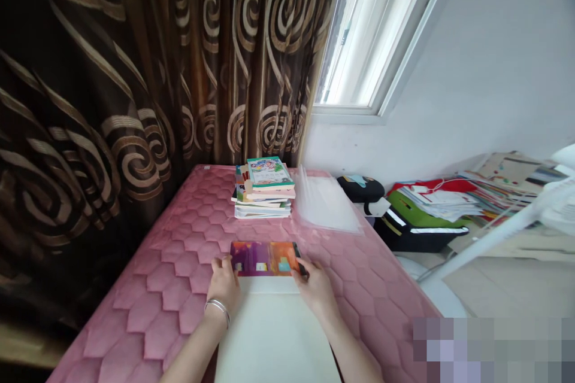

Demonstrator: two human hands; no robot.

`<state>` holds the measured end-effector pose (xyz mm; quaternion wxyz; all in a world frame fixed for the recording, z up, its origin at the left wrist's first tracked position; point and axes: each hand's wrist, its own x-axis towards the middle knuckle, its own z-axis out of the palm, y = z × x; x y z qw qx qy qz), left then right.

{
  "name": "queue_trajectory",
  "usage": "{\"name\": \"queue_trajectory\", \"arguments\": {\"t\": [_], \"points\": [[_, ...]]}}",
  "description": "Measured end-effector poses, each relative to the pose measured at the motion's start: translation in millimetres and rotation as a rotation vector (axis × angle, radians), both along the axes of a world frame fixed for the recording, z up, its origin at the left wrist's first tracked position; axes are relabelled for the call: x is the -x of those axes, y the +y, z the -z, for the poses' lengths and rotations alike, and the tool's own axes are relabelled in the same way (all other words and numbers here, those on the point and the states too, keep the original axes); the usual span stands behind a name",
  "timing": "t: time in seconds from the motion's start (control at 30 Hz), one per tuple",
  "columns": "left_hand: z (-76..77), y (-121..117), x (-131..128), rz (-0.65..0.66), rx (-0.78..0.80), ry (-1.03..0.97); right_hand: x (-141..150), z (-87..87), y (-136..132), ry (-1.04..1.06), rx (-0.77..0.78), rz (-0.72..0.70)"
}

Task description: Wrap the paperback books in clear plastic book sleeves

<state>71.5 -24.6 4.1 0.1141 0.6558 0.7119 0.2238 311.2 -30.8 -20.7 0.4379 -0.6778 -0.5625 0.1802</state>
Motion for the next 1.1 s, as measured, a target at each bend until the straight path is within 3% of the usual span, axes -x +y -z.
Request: {"name": "queue_trajectory", "arguments": {"t": [0.1, 0.2, 0.37, 0.43, 0.63, 0.8, 1.0, 1.1], "points": [[-8.8, -3.5, -3.7, -0.052, 0.094, 0.232, 1.5, -0.1, -1.5, -0.049, 0.016, -0.009], [-19.0, -2.3, -17.0, 0.012, 0.098, 0.397, 3.0, -4.4, -3.5, -0.131, 0.05, -0.012], [-28.8, 13.0, -52.1, 0.434, 0.228, 0.382, 6.7, -15.9, -5.8, -0.269, 0.153, -0.034], [-30.3, 20.2, -59.1, 0.527, 0.27, 0.328, 8.5, -19.0, -6.1, -0.302, 0.178, -0.043], [-30.2, 28.3, -52.8, 0.543, 0.319, 0.258, 10.2, -28.6, -11.8, -0.366, 0.212, -0.054], [-31.0, 26.4, -53.6, 0.518, 0.334, 0.248, 16.7, -51.3, -13.0, -0.629, 0.252, -0.04], [-29.4, 26.6, -53.3, 0.571, 0.324, 0.302, 59.4, -65.4, 9.8, -0.526, 0.224, -0.513], [-27.0, 26.7, -52.0, 0.589, 0.314, 0.318, 72.1, -59.3, 18.7, -0.492, 0.288, -0.58]]}}
